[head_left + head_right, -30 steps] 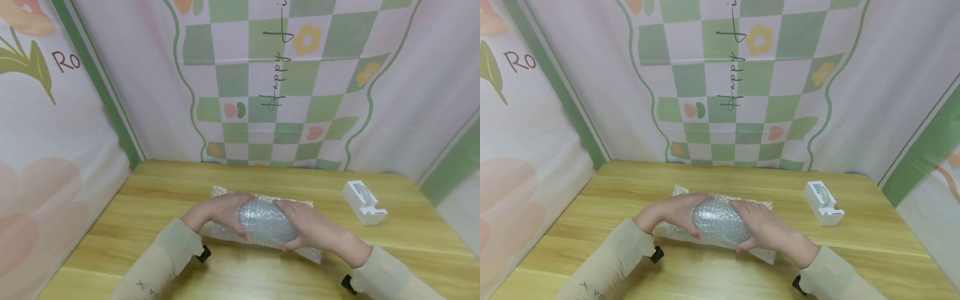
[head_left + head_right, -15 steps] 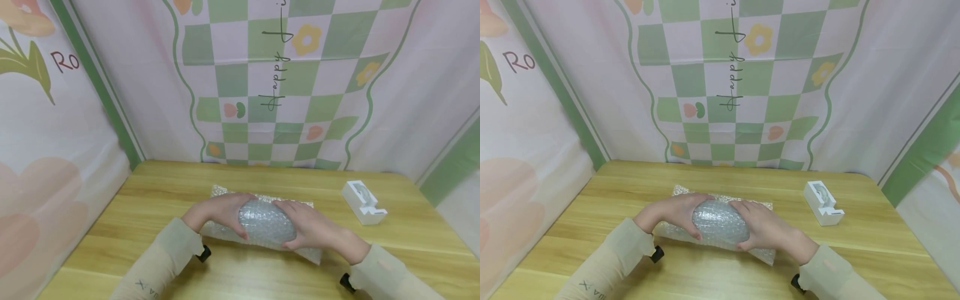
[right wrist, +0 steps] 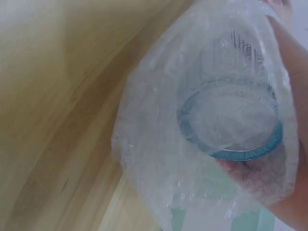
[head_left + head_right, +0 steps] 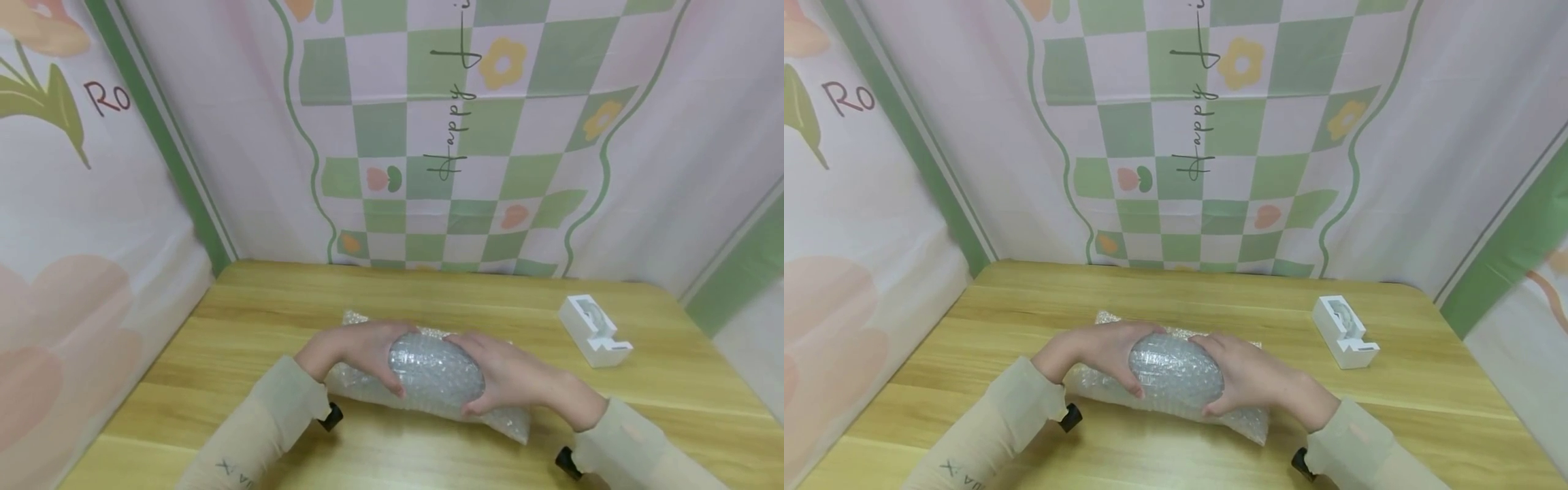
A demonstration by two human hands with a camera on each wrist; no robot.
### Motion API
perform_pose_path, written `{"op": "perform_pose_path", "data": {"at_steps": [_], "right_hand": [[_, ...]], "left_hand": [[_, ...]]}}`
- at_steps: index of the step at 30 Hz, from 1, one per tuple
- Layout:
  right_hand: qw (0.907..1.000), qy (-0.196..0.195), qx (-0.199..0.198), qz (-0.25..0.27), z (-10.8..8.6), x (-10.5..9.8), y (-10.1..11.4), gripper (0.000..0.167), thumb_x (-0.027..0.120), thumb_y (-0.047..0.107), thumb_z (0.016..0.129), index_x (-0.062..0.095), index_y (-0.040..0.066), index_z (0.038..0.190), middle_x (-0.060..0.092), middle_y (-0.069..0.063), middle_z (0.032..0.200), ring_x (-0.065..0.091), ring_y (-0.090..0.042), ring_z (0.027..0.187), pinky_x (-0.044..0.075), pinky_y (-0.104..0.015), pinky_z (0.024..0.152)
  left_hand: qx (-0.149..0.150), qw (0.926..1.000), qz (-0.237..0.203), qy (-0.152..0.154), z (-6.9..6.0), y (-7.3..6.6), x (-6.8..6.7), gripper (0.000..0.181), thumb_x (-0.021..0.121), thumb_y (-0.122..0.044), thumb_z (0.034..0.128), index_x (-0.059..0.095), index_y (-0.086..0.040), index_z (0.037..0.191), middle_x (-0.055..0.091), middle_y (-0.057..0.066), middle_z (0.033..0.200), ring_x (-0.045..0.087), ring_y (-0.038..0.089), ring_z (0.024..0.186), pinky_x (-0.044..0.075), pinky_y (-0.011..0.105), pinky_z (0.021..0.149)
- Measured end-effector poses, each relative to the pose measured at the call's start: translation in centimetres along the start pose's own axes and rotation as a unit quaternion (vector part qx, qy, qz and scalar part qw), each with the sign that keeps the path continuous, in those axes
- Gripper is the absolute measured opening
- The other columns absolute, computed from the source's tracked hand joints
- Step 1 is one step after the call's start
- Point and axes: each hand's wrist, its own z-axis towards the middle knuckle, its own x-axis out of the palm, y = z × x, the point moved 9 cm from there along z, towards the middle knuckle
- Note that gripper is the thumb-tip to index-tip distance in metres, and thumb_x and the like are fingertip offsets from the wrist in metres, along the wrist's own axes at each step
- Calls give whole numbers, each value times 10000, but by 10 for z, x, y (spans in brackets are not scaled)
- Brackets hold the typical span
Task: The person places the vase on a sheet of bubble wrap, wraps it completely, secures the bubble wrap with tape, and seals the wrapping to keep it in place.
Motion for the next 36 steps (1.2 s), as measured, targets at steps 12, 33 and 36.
{"op": "perform_pose_path", "data": {"at_steps": [12, 33, 36], "right_hand": [[9991, 197, -47, 363, 2, -2, -3, 1042, 916, 441, 702, 427, -12, 1503, 553, -178, 1424, 574, -367, 1229, 514, -579, 984], [9978, 365, -63, 552, 7, 1, -11, 1063, 922, 410, 695, 409, -44, 1509, 584, -182, 1396, 611, -340, 1180, 543, -529, 958], [9980, 361, -73, 520, 7, 1, -12, 1061, 922, 411, 694, 412, -37, 1509, 585, -178, 1397, 611, -333, 1184, 540, -525, 966]], "left_hand": [[-621, 9980, 50, 92, 2, 10, -1, 1047, 935, -396, 688, 356, -195, 1537, 583, 19, 1302, 589, 136, 1090, 521, 313, 915], [-933, 9952, -29, 283, 6, 12, -6, 969, 923, -452, 705, 358, -197, 1451, 577, 51, 1282, 595, 161, 1094, 513, 325, 935], [-914, 9954, -50, 290, 6, 13, -6, 956, 922, -449, 709, 368, -206, 1449, 579, 41, 1276, 595, 155, 1089, 512, 321, 932]]}}
